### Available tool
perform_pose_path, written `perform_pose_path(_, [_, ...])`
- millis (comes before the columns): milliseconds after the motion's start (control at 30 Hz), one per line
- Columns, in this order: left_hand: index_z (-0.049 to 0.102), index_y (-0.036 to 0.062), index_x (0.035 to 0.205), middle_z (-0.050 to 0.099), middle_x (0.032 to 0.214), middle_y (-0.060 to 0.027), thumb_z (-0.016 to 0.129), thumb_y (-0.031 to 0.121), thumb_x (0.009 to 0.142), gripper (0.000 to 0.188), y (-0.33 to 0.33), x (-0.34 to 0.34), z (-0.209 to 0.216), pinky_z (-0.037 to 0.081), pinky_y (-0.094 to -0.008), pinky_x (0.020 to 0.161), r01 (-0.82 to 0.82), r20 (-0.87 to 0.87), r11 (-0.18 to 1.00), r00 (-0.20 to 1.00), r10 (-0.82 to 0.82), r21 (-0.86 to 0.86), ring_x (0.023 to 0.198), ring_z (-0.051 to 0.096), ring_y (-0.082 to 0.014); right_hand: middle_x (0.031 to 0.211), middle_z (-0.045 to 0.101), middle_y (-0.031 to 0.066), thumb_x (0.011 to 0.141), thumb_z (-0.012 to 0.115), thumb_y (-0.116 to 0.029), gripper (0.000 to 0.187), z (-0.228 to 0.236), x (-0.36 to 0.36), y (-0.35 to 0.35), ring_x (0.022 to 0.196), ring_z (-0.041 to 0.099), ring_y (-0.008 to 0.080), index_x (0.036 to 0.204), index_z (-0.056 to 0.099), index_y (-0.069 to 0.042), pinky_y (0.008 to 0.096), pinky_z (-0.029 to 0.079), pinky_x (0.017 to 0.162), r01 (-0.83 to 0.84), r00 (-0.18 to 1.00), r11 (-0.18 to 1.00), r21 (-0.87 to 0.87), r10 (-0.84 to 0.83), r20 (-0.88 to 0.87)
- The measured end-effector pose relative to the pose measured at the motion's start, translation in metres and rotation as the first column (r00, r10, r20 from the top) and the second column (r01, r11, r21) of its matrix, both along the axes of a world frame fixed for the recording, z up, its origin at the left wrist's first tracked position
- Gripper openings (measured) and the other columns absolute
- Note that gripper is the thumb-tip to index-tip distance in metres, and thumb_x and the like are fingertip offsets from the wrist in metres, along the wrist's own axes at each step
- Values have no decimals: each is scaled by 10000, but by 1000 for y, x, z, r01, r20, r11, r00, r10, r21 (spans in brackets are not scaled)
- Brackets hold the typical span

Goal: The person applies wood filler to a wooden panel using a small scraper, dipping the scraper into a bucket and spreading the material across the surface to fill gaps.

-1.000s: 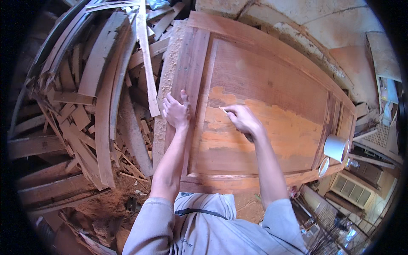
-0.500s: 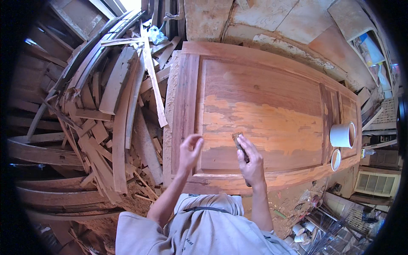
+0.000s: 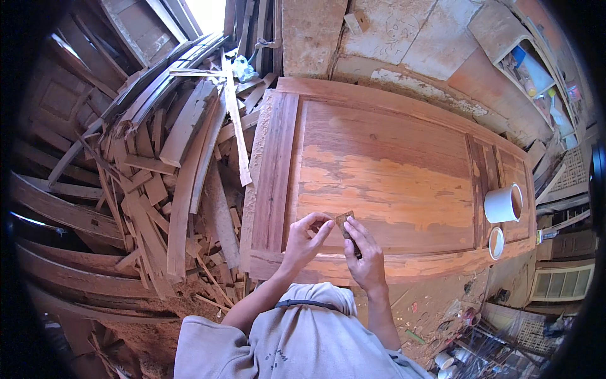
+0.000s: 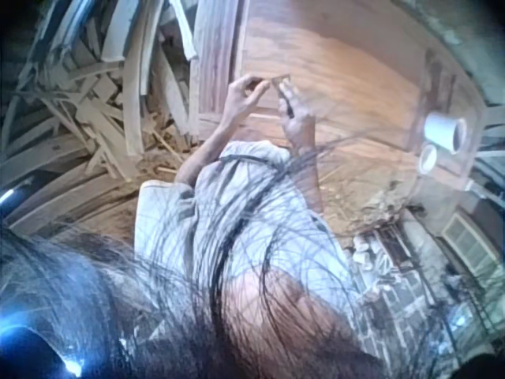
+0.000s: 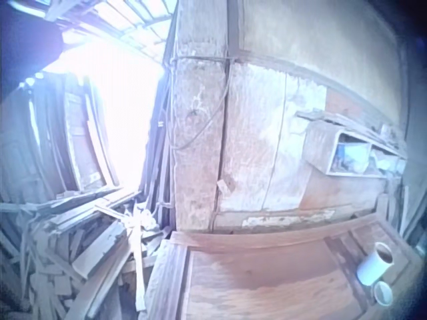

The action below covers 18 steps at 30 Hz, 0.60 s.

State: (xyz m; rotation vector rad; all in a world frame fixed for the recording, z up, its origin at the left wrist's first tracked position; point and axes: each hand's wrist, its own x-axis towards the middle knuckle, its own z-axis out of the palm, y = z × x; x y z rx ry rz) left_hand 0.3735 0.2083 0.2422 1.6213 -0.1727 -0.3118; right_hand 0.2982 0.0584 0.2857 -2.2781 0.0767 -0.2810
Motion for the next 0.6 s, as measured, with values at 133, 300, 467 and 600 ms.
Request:
perform_pose_path(133, [693,-33,970,698,782,-44,693,134,928,171,-4,-6,1,486,-238,630,-8,20,999,1000,9,-48,707,609,-61,1330,602,186,937,580,-94,348,-1,-7,-2,1214,592,356,1276,619,-20,428,495,1010,7,1000,1000,-6,-7,-1])
perform_pose_path(300, [690,-34,959,683,763,-32,695,137,931,173,-3,-5,-7,457,-237,591,-12,29,1000,1000,12,-18,687,582,-46,1323,612,183,930,594,-87,339,-5,-8,1,1213,599,348,1261,629,-20,423,482,1020,23,1000,999,34,-23,1])
perform_pose_path(467, [686,-32,951,660,738,-11,690,139,936,172,3,1,-11,442,-230,580,-59,0,998,998,59,-13,672,559,-31,1320,616,184,937,592,-94,329,-7,1,4,1225,595,340,1256,634,-23,414,472,1029,30,1000,997,67,-29,-9])
perform_pose_path(600, [681,-25,963,657,739,1,677,137,947,164,7,6,-18,443,-219,583,-92,-70,991,994,85,-95,671,560,-27,1318,613,188,943,588,-105,320,-9,6,3,1214,599,354,1248,636,-23,420,489,1016,39,999,996,86,-38,-7])
